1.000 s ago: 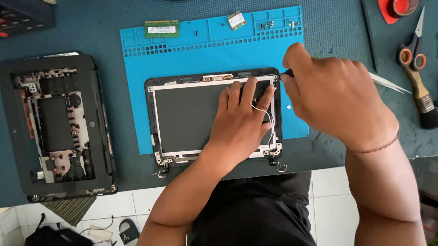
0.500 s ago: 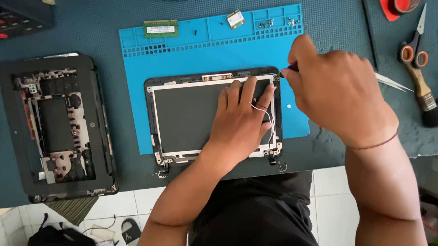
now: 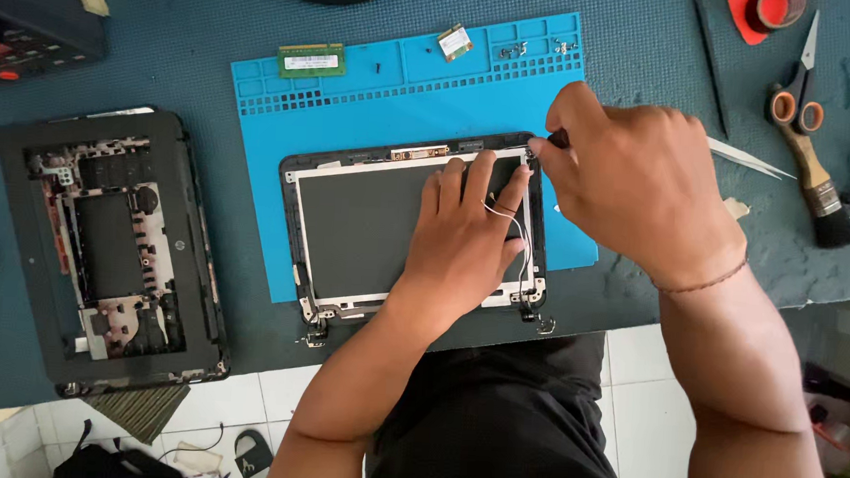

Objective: The person uses a screwdriver to remove screws from the bezel of a laptop screen assembly. They carefully unscrew fasteners at the corners and edges of the screen frame while it rests on a blue anti-static mat.

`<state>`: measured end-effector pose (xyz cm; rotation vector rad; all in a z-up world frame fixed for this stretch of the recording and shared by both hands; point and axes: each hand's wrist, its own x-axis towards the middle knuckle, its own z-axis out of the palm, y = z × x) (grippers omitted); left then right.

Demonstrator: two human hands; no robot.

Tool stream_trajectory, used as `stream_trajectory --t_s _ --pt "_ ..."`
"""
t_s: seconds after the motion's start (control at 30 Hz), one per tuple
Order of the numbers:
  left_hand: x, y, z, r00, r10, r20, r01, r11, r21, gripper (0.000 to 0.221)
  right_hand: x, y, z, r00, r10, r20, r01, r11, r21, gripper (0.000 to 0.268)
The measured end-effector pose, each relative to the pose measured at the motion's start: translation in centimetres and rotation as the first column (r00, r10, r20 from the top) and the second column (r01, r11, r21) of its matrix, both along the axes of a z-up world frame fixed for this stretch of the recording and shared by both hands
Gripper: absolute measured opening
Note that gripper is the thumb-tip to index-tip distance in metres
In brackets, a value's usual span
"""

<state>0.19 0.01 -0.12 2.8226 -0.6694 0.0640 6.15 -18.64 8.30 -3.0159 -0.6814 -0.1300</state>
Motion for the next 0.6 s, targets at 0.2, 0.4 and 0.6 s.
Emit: stream_trajectory --t_s 0.2,0.4,0.6 --pt "0.2 0.3 1.0 1.0 -0.022 -0.016 0.023 0.999 0.022 0.078 -2.3 -1.1 1.4 0.993 -0.061 0.103 -0.006 0.833 0.553 0.019" --pt "1.8 1.6 3.3 0.989 0.125 -0.082 -0.139 0.973 -0.186 0.042 -6.4 -1.0 -4.1 0.927 -0.237 -0.291 0.32 0.098 0.942 0.024" --pt "2.5 1.8 4.1 0.987 0.141 0.08 -0.036 0.675 -0.737 0.012 -9.8 -2.0 -12.5 0.949 -0.178 -0.259 0.212 -0.246 0.946 0.021"
